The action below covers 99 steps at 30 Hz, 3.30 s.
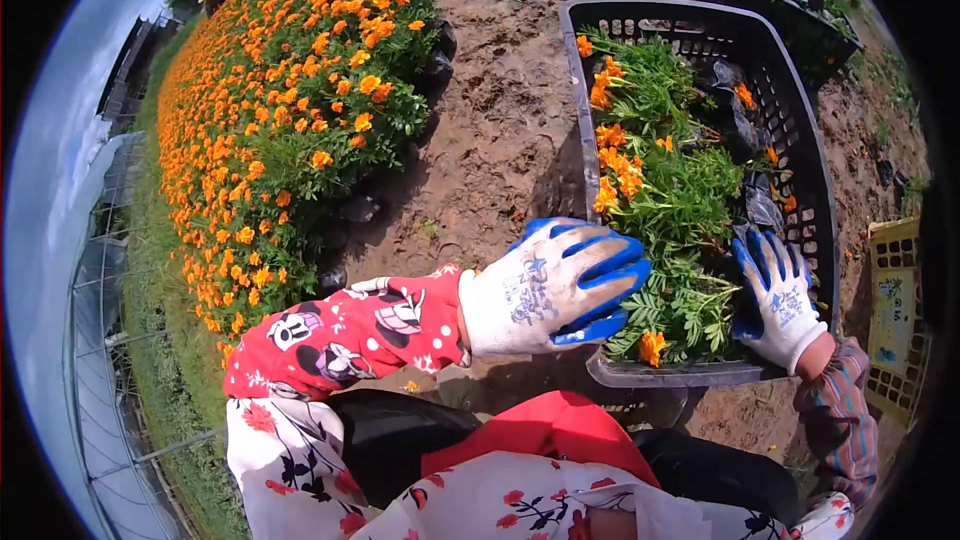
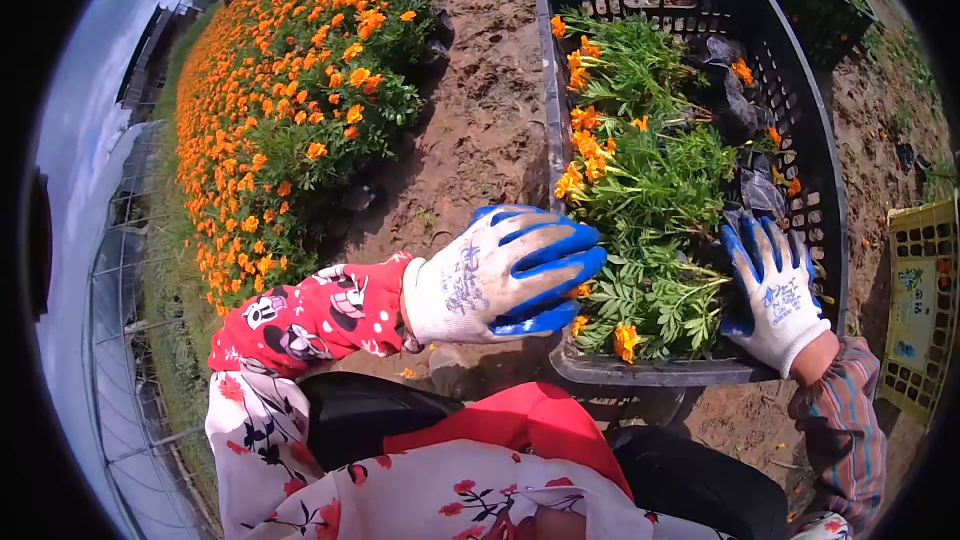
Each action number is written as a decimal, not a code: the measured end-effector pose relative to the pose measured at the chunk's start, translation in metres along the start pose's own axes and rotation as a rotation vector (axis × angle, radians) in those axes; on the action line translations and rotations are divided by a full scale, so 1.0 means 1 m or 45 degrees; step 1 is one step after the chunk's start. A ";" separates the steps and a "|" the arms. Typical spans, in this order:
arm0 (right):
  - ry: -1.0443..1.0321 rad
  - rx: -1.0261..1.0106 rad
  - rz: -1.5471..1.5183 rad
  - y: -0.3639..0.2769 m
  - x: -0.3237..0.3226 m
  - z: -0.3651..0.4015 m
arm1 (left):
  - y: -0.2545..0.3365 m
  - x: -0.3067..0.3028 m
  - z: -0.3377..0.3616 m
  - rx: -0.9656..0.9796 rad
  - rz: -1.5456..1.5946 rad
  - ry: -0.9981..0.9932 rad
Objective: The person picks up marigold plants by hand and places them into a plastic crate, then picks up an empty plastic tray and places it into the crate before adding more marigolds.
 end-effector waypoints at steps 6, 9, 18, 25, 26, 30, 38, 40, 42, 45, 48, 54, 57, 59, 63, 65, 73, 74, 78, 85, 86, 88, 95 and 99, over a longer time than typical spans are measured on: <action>0.082 -0.130 -0.023 -0.036 -0.002 -0.014 | -0.119 0.055 0.240 -1.291 0.126 -0.403; 0.111 -0.066 -0.056 -0.035 -0.009 -0.011 | -0.190 0.080 0.353 -1.924 0.306 -0.051; 0.347 0.162 -0.098 -0.044 -0.009 -0.007 | -0.367 0.024 0.413 -2.145 -0.103 0.459; 0.317 0.164 -0.106 -0.045 -0.011 -0.008 | -0.421 0.061 0.442 -2.011 -0.474 -0.014; 0.317 0.176 -0.106 -0.045 -0.009 -0.008 | -0.413 0.053 0.444 -2.029 -0.427 -0.083; 0.325 0.145 -0.130 -0.045 -0.009 -0.008 | -0.383 0.035 0.463 -2.047 -0.404 -0.249; 0.319 0.142 -0.129 -0.041 -0.008 -0.002 | -0.303 -0.009 0.468 -1.685 -0.868 -0.224; 0.329 0.145 -0.145 -0.040 -0.007 -0.003 | -0.279 -0.015 0.490 -1.607 -0.631 0.123; 0.328 0.122 -0.144 -0.038 -0.006 -0.001 | -0.238 -0.030 0.487 -1.493 -0.765 0.125; 0.313 0.112 -0.104 -0.034 -0.001 -0.001 | -0.181 -0.017 0.509 -1.851 -0.005 0.703; 0.276 0.079 -0.099 -0.033 -0.001 -0.005 | -0.106 -0.005 0.491 -1.959 -0.142 0.530; 0.104 -0.044 -0.131 -0.034 -0.013 -0.009 | -0.018 0.049 0.545 -2.391 0.407 1.605; 0.197 -0.124 -1.081 -0.031 -0.024 -0.011 | 0.016 0.059 0.558 -2.504 0.331 1.620; 0.271 -0.152 -1.020 -0.040 -0.040 -0.023 | 0.030 0.071 0.580 -2.628 0.285 1.602; 0.224 -0.307 -0.685 -0.083 -0.067 -0.047 | 0.032 0.078 0.597 -2.599 -0.126 0.724; 0.174 -0.464 -0.583 -0.109 -0.071 -0.054 | 0.021 0.073 0.572 -2.487 0.005 1.021; 0.248 -0.896 -0.458 -0.139 -0.067 -0.059 | -0.057 -0.031 0.395 -2.254 0.758 1.172; 0.281 -0.910 -0.471 -0.138 -0.070 -0.059 | -0.068 -0.042 0.373 -2.210 0.753 1.127; 0.392 -0.973 -0.566 -0.134 -0.080 -0.056 | -0.090 -0.075 0.289 -2.049 0.798 0.820; 0.440 -0.844 -0.919 -0.128 -0.092 -0.077 | -0.105 -0.074 0.166 -1.550 1.013 0.636; 0.433 -0.825 -0.965 -0.130 -0.091 -0.083 | -0.107 -0.073 0.153 -1.540 1.043 0.609; 0.446 -0.821 -0.896 -0.139 -0.092 -0.094 | -0.104 -0.072 0.123 -1.469 1.079 0.588; 0.332 -0.625 -0.996 -0.174 -0.082 -0.151 | -0.081 -0.073 0.049 -1.329 0.922 0.428; -0.012 -0.684 -1.910 -0.174 -0.059 -0.178 | -0.089 -0.065 0.035 -1.224 0.726 0.343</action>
Point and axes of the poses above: each hand's wrist, its own z-axis away from the middle knuckle, its own x-axis out of the palm, y = z × x, the point moved 4 cm from there along -z, towards the middle knuckle, and after that the axes turned 6 degrees about -z, right-handed, at the moved point
